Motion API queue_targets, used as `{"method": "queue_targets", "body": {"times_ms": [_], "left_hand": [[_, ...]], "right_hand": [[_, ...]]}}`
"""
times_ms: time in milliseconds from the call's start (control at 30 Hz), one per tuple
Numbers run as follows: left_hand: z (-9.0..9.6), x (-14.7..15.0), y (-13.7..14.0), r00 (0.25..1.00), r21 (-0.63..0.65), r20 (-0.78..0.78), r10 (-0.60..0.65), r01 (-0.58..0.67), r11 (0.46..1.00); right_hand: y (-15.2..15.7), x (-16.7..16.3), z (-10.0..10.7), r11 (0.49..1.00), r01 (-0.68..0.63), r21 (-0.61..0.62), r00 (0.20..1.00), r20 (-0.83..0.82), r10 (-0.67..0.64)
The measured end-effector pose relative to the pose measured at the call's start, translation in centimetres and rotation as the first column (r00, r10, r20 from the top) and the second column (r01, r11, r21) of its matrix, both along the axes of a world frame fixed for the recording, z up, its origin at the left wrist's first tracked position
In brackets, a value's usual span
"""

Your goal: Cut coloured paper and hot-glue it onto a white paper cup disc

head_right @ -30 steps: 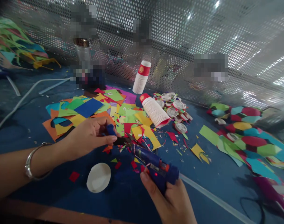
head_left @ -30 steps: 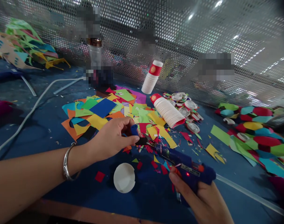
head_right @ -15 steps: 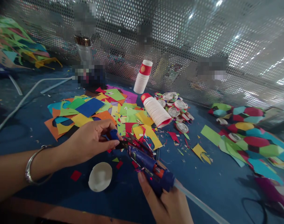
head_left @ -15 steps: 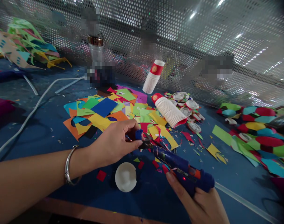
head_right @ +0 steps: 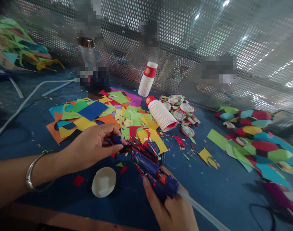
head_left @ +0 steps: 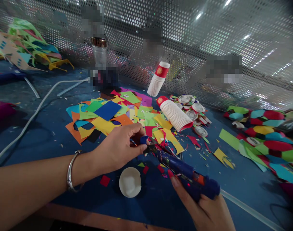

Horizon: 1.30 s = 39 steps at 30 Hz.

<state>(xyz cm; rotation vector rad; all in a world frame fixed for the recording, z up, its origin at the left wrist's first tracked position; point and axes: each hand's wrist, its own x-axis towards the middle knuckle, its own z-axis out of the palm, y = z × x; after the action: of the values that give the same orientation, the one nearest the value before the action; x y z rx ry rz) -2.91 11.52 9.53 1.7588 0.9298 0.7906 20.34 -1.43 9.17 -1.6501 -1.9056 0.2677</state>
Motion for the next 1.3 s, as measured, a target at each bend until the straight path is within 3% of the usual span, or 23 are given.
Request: {"method": "queue_targets", "body": {"times_ms": [633,833,1000,1167,1300], "left_hand": [[0.3,0.0,0.1,0.997,0.034,-0.082,0.010,-0.007,0.999],[0.2,0.0,0.2,0.998,0.030,-0.060,-0.002,0.004,1.000],[0.2,0.0,0.3,0.999,-0.048,0.017,-0.044,0.045,0.998],[0.5,0.1,0.1,0.995,-0.113,0.091,-0.043,0.053,0.992],[0.2,0.4,0.3,0.985,-0.202,0.171,-0.018,0.053,0.978]], "right_hand": [[-0.1,0.7,-0.4,0.999,-0.002,-0.048,0.995,0.100,0.007],[0.2,0.6,-0.5,1.000,-0.008,-0.024,0.997,0.073,0.010],[0.3,0.5,0.1,1.000,-0.016,-0.014,0.998,0.057,0.017],[-0.2,1.4,0.3,0.997,0.065,-0.050,0.998,0.016,-0.064],[0.0,3.9,0.4,0.948,0.284,-0.145,0.952,-0.074,-0.296]]}}
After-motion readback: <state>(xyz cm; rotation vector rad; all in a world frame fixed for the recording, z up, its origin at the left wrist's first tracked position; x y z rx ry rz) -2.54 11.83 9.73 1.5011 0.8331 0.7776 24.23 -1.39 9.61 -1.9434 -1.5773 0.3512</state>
